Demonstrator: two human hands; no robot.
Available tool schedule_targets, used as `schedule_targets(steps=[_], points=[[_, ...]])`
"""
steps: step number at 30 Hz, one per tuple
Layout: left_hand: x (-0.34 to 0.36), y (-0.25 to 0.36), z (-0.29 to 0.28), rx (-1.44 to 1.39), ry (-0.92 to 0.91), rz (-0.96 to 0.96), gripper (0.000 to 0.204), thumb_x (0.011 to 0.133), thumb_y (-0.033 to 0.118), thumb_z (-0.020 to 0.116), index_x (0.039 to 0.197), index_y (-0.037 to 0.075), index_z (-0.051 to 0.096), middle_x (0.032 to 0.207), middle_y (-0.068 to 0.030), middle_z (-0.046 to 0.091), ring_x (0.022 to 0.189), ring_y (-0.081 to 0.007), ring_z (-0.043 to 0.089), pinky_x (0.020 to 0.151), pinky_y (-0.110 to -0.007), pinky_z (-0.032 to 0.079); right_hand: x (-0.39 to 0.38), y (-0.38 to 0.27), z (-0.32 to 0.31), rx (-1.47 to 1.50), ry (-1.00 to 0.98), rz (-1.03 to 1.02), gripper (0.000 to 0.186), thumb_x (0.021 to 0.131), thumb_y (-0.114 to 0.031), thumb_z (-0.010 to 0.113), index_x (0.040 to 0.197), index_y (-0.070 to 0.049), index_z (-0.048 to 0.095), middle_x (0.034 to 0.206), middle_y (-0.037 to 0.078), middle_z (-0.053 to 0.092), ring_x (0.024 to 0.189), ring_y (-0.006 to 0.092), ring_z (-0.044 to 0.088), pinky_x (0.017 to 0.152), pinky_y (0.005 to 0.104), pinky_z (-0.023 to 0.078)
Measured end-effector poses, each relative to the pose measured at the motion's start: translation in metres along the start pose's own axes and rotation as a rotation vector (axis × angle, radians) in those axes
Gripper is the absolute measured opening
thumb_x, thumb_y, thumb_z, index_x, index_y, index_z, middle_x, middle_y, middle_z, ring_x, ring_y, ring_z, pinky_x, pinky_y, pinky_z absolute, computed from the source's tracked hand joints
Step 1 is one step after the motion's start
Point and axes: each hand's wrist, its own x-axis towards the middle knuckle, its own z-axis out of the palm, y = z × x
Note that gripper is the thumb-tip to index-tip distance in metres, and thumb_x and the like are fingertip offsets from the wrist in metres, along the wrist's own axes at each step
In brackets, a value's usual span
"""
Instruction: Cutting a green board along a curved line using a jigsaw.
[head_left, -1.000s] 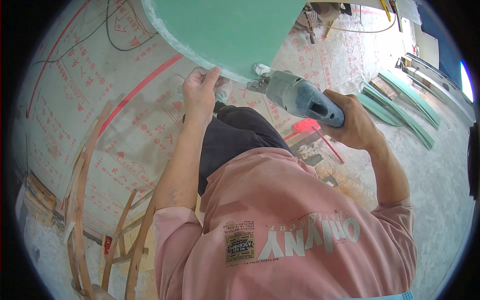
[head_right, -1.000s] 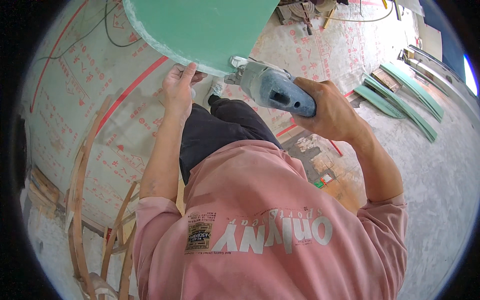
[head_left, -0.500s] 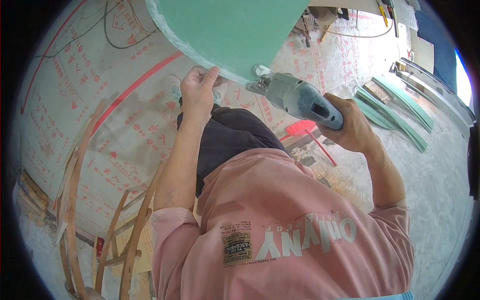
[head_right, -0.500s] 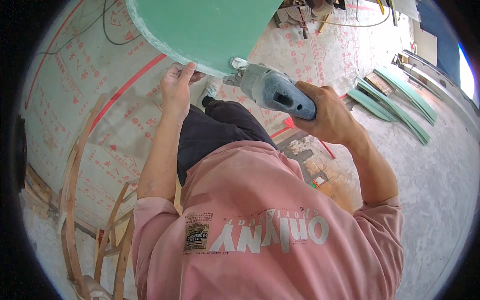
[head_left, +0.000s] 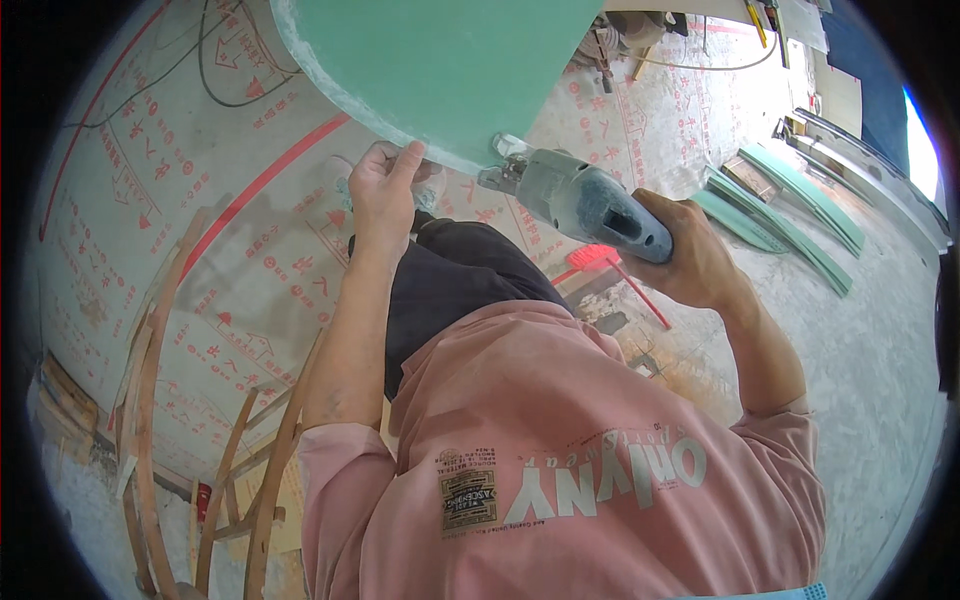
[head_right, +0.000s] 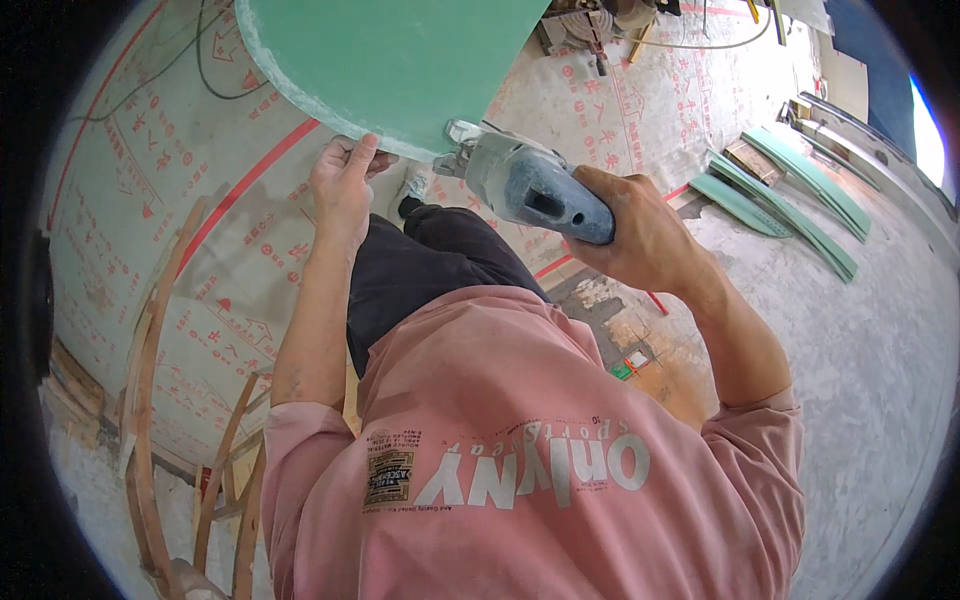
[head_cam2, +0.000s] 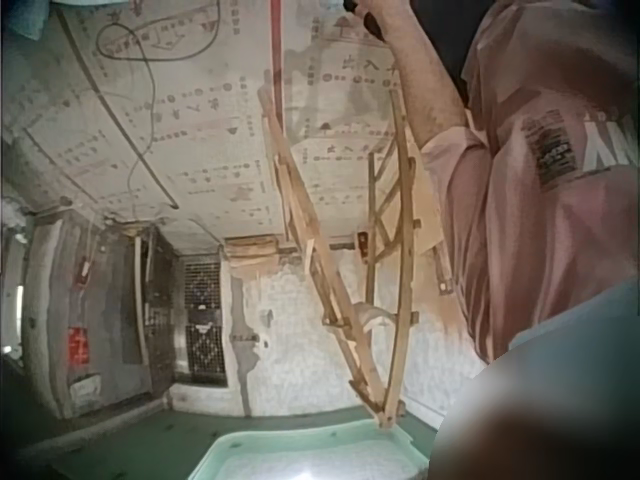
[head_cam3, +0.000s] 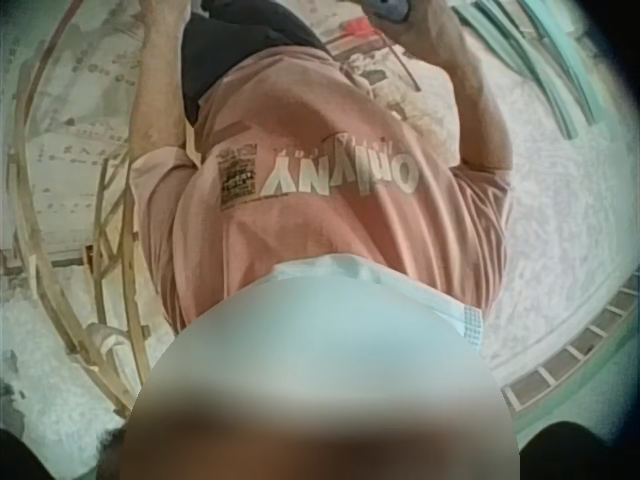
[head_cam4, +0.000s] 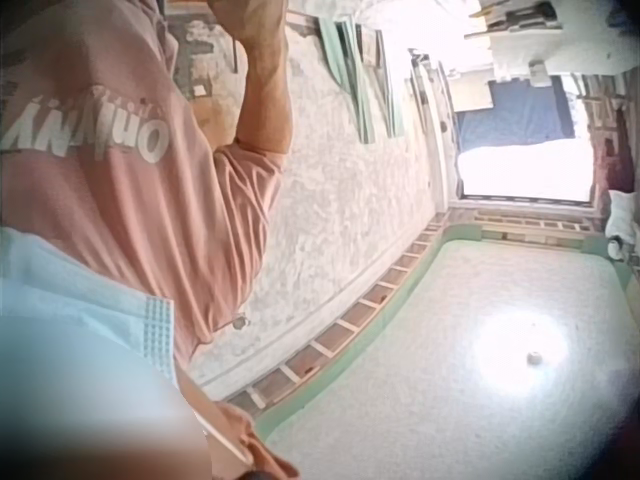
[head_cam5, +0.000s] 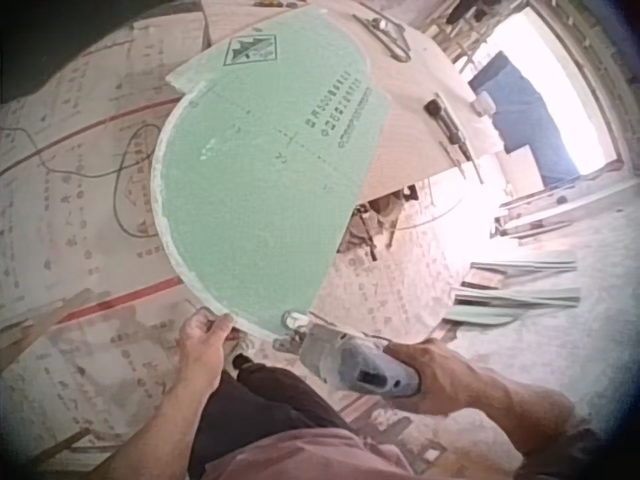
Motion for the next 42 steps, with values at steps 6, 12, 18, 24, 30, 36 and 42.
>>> schedule_targets(steps=[6,12,18,24,30,36,42], points=[[-0.001,0.001,0.000,-0.010,-0.012,-0.006,0.018,0.099,0.017,0.073,0.094,0.002,0.064,0.090,-0.0073,0.071,0.079,-0.0159,0.071,0.077,-0.029,0.054,0.000,-0.001,0.002,0.011,0.010,-0.050,0.025,0.078,-0.009,0.072,0.099,-0.001,0.062,0.074,0.021,0.063,0.069,0.0397,0.064,0.068,0.0444,0.050],[-0.001,-0.001,-0.003,0.037,-0.014,-0.012,0.019,0.099,0.017,0.073,0.094,0.001,0.065,0.090,-0.0065,0.070,0.079,-0.0154,0.070,0.077,-0.028,0.053,0.001,-0.001,0.005,0.025,0.025,-0.024,0.026,0.077,-0.008,0.072,0.100,-0.001,0.062,0.074,0.021,0.062,0.069,0.0403,0.063,0.067,0.0441,0.050],[-0.002,0.001,-0.002,0.029,-0.011,-0.019,0.019,0.099,0.018,0.073,0.094,0.001,0.065,0.090,-0.0065,0.070,0.079,-0.0151,0.070,0.077,-0.028,0.053,0.001,-0.003,0.004,0.001,0.017,-0.050,0.028,0.078,-0.008,0.072,0.104,-0.001,0.063,0.074,0.021,0.063,0.069,0.0399,0.063,0.067,0.0440,0.050],[0.000,0.000,-0.002,0.008,-0.017,-0.017,0.019,0.099,0.018,0.073,0.094,0.001,0.066,0.089,-0.0070,0.071,0.079,-0.0151,0.069,0.077,-0.029,0.053,0.003,-0.002,0.005,0.008,0.039,-0.086,0.029,0.077,-0.007,0.072,0.105,-0.001,0.064,0.075,0.021,0.064,0.068,0.0391,0.064,0.066,0.0433,0.051],[-0.001,0.000,-0.003,0.030,-0.015,-0.010,0.020,0.099,0.019,0.073,0.094,0.000,0.066,0.089,-0.0078,0.071,0.079,-0.0157,0.069,0.079,-0.029,0.053,0.005,-0.005,0.004,-0.007,0.011,-0.087,0.031,0.077,-0.006,0.072,0.106,-0.001,0.065,0.075,0.021,0.064,0.067,0.0379,0.064,0.066,0.0428,0.051],[0.000,0.001,-0.004,0.038,-0.008,-0.024,0.019,0.099,0.017,0.072,0.094,0.000,0.067,0.088,-0.0087,0.072,0.079,-0.0149,0.069,0.080,-0.029,0.052,0.008,-0.010,0.003,0.027,-0.009,-0.053,0.030,0.077,-0.007,0.073,0.105,-0.001,0.064,0.076,0.022,0.064,0.070,0.0405,0.065,0.067,0.0439,0.051],[0.001,-0.001,-0.004,0.039,-0.025,-0.016,0.019,0.099,0.017,0.072,0.094,0.000,0.067,0.088,-0.0084,0.072,0.079,-0.0148,0.069,0.079,-0.029,0.052,0.008,-0.013,0.003,0.011,0.015,-0.068,0.031,0.077,-0.007,0.073,0.106,-0.001,0.064,0.077,0.022,0.065,0.071,0.0403,0.065,0.068,0.0434,0.051]])
